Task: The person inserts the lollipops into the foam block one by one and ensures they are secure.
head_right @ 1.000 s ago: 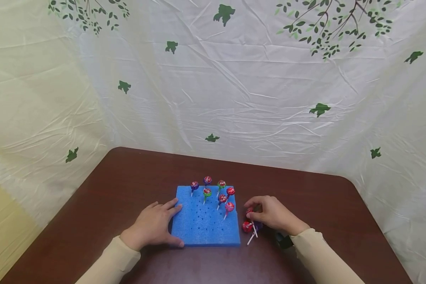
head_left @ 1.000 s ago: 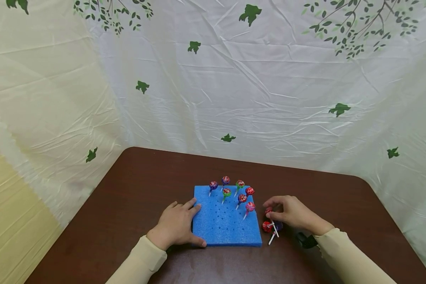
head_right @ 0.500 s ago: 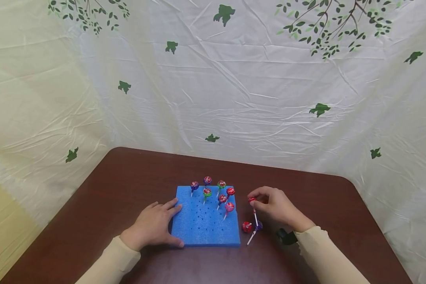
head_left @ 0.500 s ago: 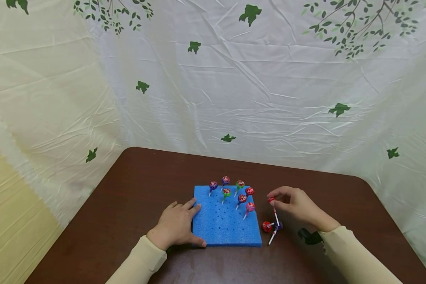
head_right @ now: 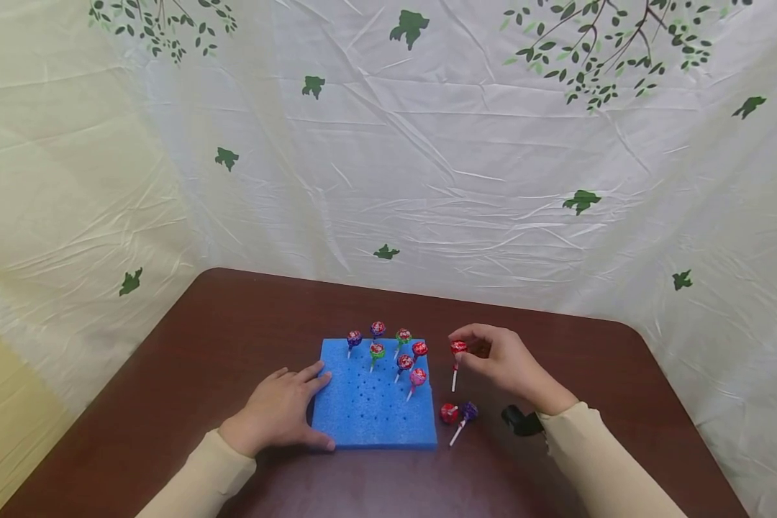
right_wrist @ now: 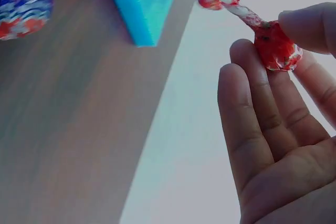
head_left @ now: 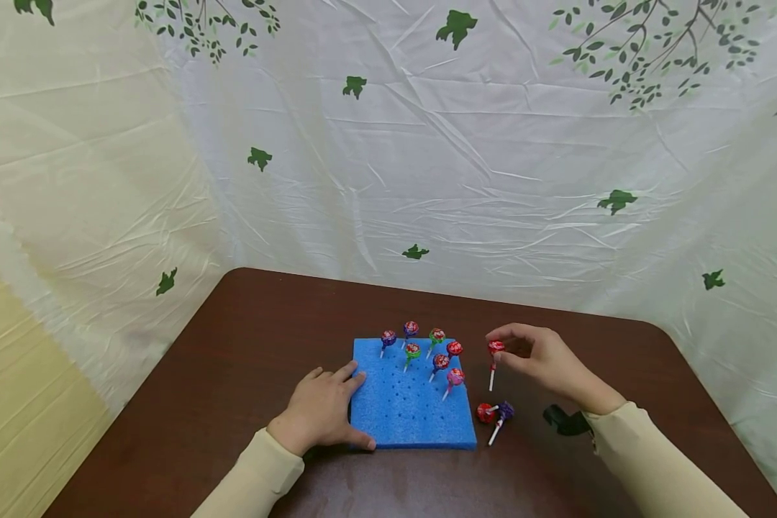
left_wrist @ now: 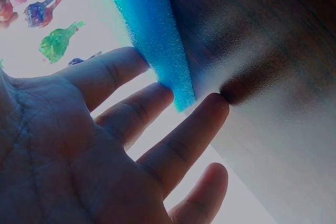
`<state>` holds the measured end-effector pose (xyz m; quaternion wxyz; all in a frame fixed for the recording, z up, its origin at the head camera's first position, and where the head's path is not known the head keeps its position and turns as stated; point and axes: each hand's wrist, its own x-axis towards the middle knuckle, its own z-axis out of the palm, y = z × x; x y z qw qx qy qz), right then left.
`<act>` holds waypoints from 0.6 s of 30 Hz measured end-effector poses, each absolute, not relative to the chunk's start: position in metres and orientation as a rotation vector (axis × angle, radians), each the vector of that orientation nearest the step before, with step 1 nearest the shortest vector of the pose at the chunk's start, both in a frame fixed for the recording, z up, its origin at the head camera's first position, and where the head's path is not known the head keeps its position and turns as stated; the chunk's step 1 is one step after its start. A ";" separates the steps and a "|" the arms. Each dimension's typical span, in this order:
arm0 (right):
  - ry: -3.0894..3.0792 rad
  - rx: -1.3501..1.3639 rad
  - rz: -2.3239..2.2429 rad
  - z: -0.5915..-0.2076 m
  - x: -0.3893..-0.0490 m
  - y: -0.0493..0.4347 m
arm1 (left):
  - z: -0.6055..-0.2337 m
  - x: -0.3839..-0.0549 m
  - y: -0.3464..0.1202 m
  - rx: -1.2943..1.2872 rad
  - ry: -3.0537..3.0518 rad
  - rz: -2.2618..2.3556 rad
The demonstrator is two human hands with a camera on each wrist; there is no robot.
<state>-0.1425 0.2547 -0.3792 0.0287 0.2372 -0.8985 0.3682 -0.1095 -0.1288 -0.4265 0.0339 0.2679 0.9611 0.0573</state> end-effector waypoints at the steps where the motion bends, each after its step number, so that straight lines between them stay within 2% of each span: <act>1: -2.769 0.742 1.137 -0.377 -0.143 0.253 | -0.426 -0.109 -0.129 0.825 2.955 0.178; 18: -2.780 0.915 1.075 -0.340 -0.151 0.217 | -0.425 -0.109 -0.130 0.817 2.950 0.185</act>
